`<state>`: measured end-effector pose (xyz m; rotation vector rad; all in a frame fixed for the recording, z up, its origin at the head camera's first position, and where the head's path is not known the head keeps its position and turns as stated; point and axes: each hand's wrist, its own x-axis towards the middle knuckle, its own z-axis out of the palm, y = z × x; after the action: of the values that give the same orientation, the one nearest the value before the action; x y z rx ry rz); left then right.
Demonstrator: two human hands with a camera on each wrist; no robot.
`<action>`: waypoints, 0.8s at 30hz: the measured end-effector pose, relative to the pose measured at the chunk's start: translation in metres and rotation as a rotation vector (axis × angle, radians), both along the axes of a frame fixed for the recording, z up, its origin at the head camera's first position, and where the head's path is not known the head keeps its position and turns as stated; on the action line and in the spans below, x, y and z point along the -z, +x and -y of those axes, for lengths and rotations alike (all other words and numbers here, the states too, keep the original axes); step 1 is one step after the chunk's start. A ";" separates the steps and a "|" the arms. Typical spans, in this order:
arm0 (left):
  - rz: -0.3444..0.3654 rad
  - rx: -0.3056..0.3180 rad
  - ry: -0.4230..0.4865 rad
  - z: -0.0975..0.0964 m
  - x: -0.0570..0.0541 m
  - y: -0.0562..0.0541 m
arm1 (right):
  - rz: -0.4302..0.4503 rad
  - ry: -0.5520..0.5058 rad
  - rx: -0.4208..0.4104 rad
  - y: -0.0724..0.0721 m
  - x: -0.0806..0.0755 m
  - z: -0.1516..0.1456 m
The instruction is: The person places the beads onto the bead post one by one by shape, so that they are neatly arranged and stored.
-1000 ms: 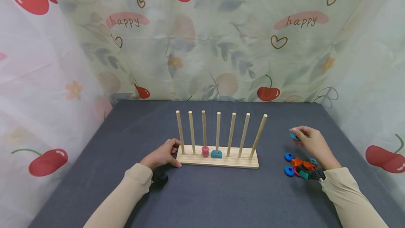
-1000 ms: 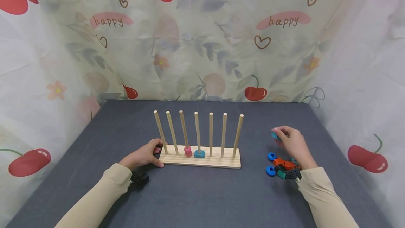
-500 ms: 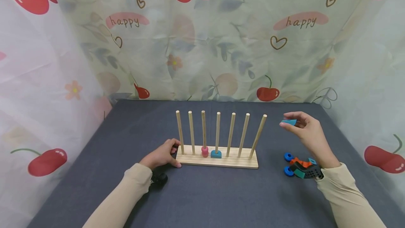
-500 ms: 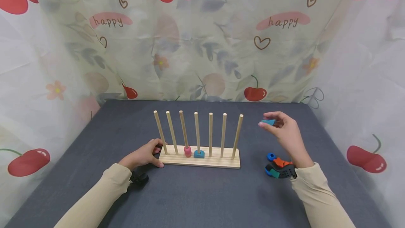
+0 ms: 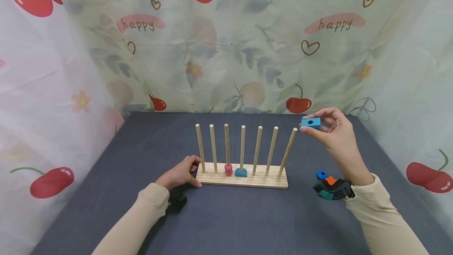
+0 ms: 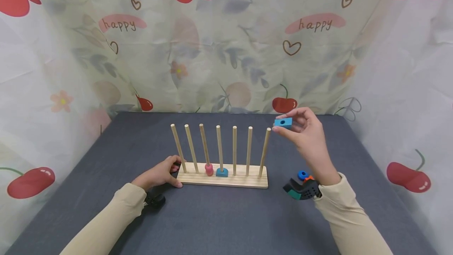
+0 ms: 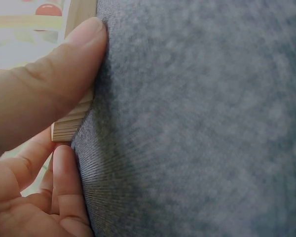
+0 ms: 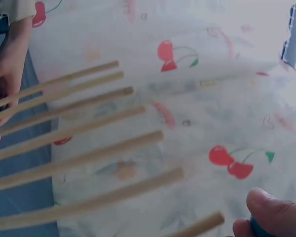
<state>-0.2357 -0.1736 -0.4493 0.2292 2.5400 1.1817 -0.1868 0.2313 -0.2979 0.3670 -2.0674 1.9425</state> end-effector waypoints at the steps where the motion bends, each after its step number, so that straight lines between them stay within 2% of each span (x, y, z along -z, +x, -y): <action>1: 0.000 0.000 0.001 0.000 0.000 0.000 | -0.011 -0.015 -0.007 0.001 -0.003 0.003; 9: -0.008 0.009 0.003 0.000 0.000 -0.001 | -0.144 -0.043 -0.059 0.001 -0.020 0.028; 16: -0.004 0.005 0.005 0.000 0.000 -0.001 | -0.178 -0.005 -0.169 0.000 -0.030 0.048; 19: 0.000 0.004 0.008 0.000 0.000 -0.001 | -0.194 0.076 -0.140 -0.002 -0.032 0.059; 24: 0.001 0.007 0.016 0.000 -0.001 -0.001 | -0.197 0.141 -0.095 -0.005 -0.031 0.076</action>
<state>-0.2366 -0.1739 -0.4486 0.2414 2.5281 1.1992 -0.1914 0.1553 -0.2672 0.6698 -2.0957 1.7364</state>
